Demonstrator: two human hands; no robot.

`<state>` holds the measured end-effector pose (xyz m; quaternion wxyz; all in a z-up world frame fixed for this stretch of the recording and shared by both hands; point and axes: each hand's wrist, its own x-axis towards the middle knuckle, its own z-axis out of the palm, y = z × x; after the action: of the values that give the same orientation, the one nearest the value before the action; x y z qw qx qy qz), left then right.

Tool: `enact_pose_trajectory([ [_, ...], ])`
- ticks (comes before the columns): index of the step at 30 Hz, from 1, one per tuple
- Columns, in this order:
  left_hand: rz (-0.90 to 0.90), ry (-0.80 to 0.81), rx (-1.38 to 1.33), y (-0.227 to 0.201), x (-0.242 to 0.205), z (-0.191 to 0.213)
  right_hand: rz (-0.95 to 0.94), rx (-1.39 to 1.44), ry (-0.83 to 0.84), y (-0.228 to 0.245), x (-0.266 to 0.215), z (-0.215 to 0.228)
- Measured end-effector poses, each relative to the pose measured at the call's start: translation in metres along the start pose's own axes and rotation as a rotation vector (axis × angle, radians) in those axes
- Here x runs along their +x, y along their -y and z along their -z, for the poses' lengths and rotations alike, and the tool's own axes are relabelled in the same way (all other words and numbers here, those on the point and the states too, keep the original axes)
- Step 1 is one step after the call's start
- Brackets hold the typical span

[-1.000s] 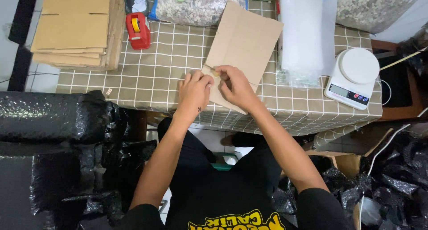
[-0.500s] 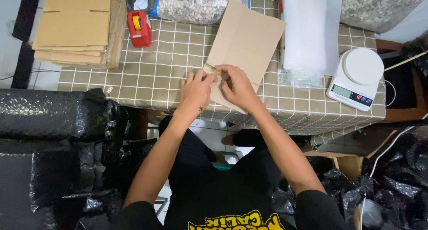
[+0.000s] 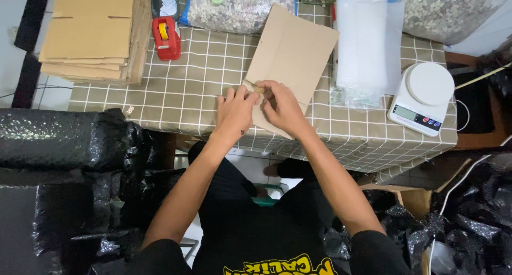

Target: The person assembles a small cardboard box, places a black item inside, and seals it with tape. They then wrap the sealed box in black bubble wrap and secure it with additional tape. The wrapped package is placed on a stack of similar packages. The person then begins assembling another cardboard box.

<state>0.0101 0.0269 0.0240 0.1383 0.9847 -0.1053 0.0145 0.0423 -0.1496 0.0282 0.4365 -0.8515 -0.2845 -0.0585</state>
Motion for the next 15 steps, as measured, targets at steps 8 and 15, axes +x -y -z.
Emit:
enact_pose_trajectory([
  [8, 0.008, 0.029, -0.035, -0.001, 0.002, -0.001, -0.01, 0.02, -0.01, 0.004, -0.002, 0.002],
  [15, -0.028, -0.085, -0.051, 0.003, -0.006, 0.0, 0.021, 0.015, -0.018, -0.009, -0.002, -0.003],
])
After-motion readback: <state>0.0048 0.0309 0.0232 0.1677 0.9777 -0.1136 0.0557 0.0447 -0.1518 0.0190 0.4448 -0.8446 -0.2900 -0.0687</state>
